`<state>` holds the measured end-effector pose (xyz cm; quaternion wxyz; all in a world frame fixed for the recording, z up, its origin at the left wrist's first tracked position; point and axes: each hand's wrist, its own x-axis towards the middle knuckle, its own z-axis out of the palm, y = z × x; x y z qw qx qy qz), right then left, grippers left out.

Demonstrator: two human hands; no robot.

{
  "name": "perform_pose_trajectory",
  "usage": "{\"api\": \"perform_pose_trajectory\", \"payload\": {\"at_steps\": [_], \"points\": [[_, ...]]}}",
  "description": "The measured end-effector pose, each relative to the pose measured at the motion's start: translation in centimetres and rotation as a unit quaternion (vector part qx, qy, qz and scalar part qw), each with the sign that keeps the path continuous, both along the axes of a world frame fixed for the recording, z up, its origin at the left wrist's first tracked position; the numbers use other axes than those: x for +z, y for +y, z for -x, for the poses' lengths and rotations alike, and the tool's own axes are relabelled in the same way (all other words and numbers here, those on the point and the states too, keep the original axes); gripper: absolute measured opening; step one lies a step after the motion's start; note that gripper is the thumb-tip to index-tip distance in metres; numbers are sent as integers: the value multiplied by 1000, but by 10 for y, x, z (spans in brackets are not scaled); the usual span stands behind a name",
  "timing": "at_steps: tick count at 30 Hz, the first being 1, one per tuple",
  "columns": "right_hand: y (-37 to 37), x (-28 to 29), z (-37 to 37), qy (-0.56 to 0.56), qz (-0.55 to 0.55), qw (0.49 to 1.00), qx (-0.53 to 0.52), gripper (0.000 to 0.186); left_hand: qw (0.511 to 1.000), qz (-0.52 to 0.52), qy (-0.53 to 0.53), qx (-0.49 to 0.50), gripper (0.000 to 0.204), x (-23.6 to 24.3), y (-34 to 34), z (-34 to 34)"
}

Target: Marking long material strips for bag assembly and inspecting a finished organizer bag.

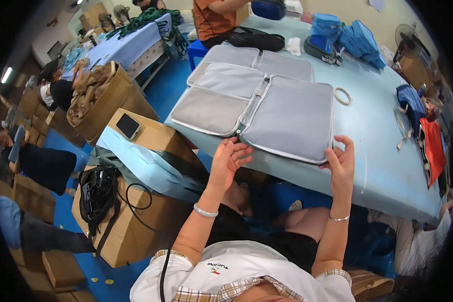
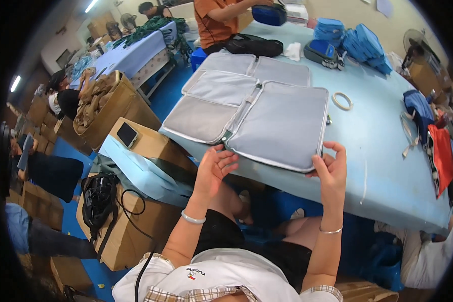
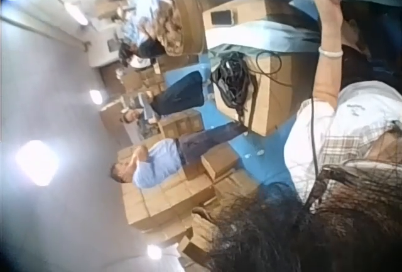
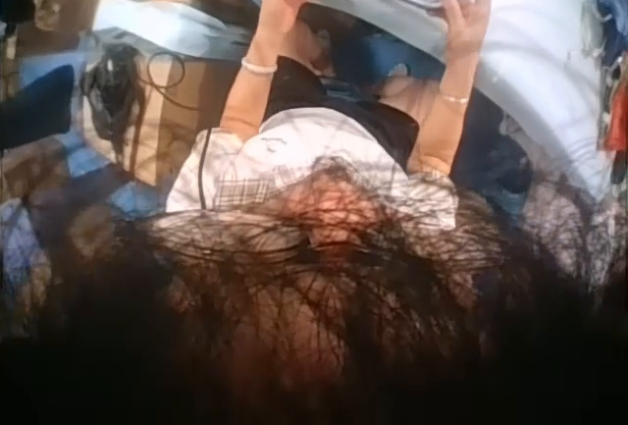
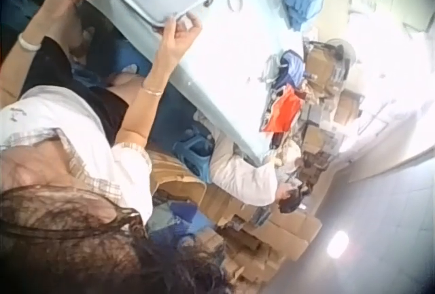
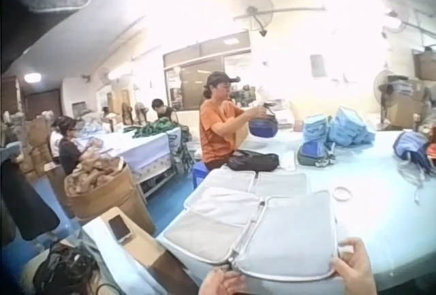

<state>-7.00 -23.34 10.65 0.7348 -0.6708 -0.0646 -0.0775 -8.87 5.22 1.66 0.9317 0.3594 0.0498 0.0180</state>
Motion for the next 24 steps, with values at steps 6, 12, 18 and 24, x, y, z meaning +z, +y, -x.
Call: {"api": "perform_pose_trajectory", "payload": {"at_steps": [6,12,18,24], "points": [[-31,-67,65,147,-184,971,-45,51,999,-46,-3,-25,14,-23,-14,34],[-43,-95,87,186,-243,951,43,28,997,-3,35,-75,19,-36,-29,45],[-34,-96,91,153,-71,985,-24,19,997,1,11,-79,16,-42,-27,44],[-16,-94,95,114,141,974,-139,20,994,-72,40,-71,20,-40,-32,43]]}}
